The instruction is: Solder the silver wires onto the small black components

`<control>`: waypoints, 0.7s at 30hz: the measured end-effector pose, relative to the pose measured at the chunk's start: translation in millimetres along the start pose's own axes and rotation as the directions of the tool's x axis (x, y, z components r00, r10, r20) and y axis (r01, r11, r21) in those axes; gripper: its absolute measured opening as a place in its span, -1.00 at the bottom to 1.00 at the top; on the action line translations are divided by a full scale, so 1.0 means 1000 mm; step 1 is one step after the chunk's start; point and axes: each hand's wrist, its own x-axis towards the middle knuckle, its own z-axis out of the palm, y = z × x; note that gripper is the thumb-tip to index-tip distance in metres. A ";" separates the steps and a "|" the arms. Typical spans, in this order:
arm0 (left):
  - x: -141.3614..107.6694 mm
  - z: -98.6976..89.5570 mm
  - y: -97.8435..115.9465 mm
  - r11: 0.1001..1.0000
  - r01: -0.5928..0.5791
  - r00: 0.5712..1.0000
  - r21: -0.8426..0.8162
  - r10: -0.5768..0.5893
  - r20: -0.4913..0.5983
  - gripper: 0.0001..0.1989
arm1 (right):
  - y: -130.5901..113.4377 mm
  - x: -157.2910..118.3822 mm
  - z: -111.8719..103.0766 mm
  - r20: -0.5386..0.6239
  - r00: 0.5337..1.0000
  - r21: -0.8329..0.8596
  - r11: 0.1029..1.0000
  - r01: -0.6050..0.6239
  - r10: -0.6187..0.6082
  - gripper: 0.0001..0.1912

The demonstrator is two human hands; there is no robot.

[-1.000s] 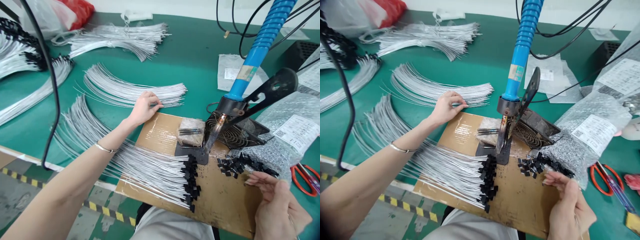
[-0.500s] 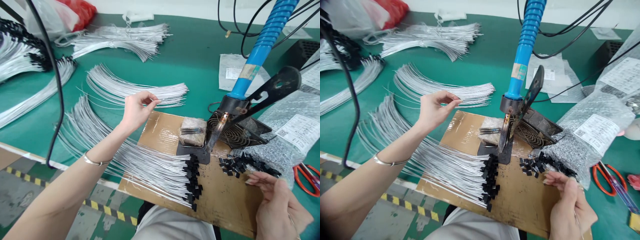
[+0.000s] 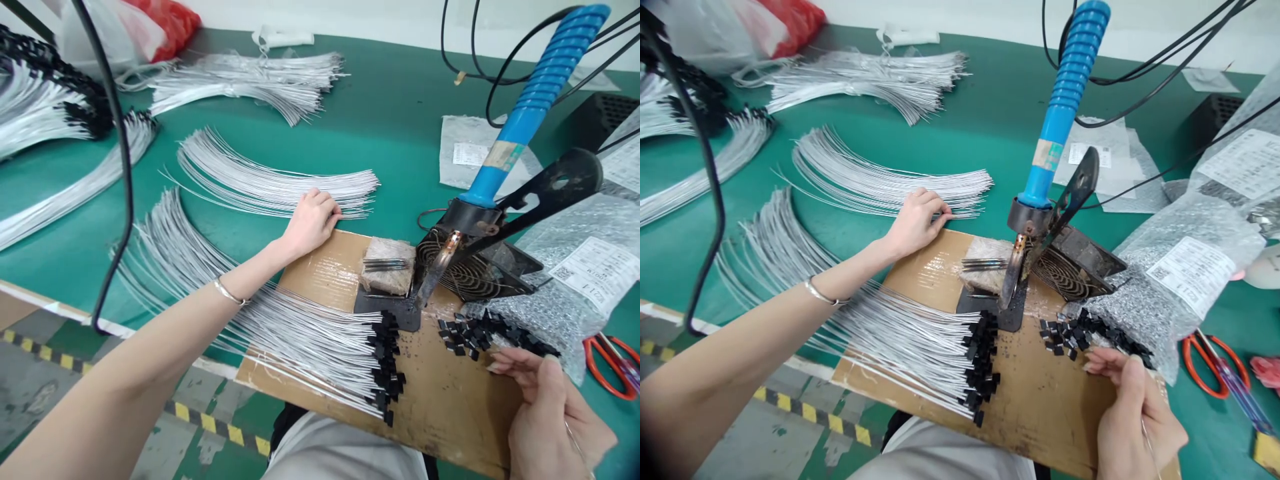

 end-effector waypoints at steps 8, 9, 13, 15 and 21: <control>0.000 -0.030 0.011 0.989 0.022 0.986 -0.145 -0.045 -0.160 -0.91 | -0.004 -0.002 0.002 0.005 0.991 0.017 0.991 -0.133 0.132 -0.53; -0.002 -0.033 0.013 0.984 0.032 0.985 -0.174 -0.060 -0.160 -0.91 | -0.004 -0.002 0.001 0.020 0.989 0.016 0.989 -0.144 0.144 -0.54; -0.015 -0.043 0.028 0.964 0.060 0.985 -0.261 -0.100 -0.141 -0.91 | -0.006 -0.003 0.000 0.047 0.983 -0.002 0.984 -0.179 0.179 -0.52; -0.020 -0.048 0.034 0.956 0.078 0.984 -0.282 -0.119 -0.129 -0.90 | -0.007 -0.003 0.001 0.060 0.981 -0.011 0.983 -0.186 0.186 -0.51; -0.020 -0.048 0.038 0.947 0.120 0.975 -0.299 -0.170 -0.145 -0.89 | -0.003 -0.003 0.001 0.048 0.986 0.028 0.986 -0.163 0.161 -0.55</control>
